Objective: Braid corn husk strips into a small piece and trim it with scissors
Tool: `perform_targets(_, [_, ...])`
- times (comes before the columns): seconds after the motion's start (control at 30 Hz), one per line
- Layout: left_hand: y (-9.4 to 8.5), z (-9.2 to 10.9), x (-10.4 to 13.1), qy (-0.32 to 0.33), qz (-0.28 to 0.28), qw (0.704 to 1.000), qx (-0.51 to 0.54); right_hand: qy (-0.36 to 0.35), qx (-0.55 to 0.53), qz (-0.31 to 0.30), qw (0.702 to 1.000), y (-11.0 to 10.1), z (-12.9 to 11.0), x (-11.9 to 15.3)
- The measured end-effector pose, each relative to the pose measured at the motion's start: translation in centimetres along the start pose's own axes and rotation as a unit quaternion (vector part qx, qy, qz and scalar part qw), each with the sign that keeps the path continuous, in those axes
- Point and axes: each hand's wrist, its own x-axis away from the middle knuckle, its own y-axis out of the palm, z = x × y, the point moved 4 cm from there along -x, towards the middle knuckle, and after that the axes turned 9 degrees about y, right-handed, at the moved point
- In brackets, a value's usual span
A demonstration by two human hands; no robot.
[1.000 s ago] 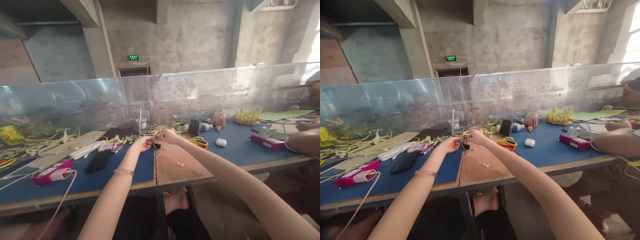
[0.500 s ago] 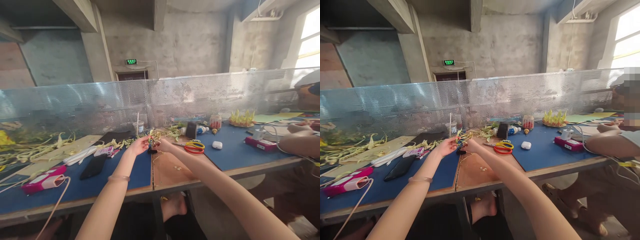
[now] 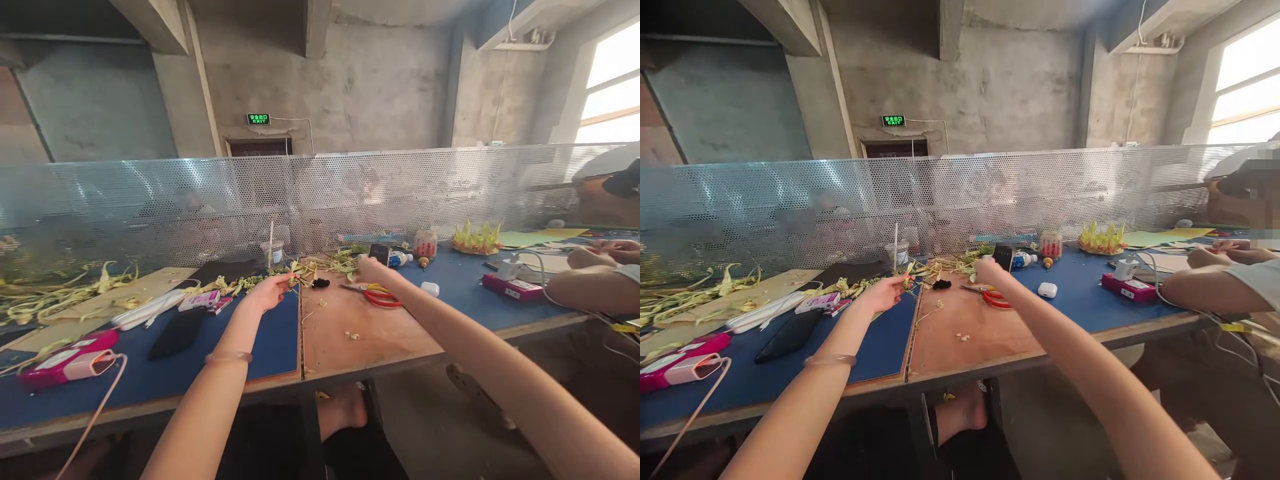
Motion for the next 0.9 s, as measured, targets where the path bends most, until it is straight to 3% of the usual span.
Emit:
perform_targets(0.1, [0.1, 0.3, 0.4, 0.007, -0.008, 1.000, 0.020, 0.038, 0.054, -0.087, 0.994, -0.6, 3.5, 1.3])
perform_targets(0.2, [0.4, 0.5, 0.8, 0.012, -0.015, 0.999, 0.043, 0.048, 0.082, -0.133, 0.987, 0.1, 5.1, 3.2])
perform_targets(0.37, [0.5, 0.8, 1.1, 0.021, -0.029, 0.997, 0.069, 0.053, 0.076, -0.098, 0.991, 1.6, 5.2, 4.2])
perform_targets(0.47, [0.3, 0.9, 1.0, 0.031, -0.035, 0.996, 0.072, 0.054, 0.047, -0.052, 0.996, 1.5, 4.9, 3.8])
perform_targets(0.6, [0.2, 1.0, 0.8, 0.053, -0.042, 0.995, 0.074, 0.039, -0.040, -0.030, 0.998, 0.4, 3.9, 3.5])
perform_targets(0.7, [0.2, 1.1, 0.7, 0.074, -0.041, 0.994, 0.076, 0.023, -0.135, -0.084, 0.987, 0.2, 2.1, 4.5])
perform_targets(0.8, [0.2, 1.3, 0.8, 0.092, -0.039, 0.992, 0.074, -0.005, -0.252, -0.163, 0.954, 0.9, -0.7, 6.6])
perform_targets(0.9, [0.2, 1.6, 0.9, 0.114, -0.036, 0.990, 0.078, -0.033, -0.365, -0.198, 0.909, 1.8, -3.6, 8.3])
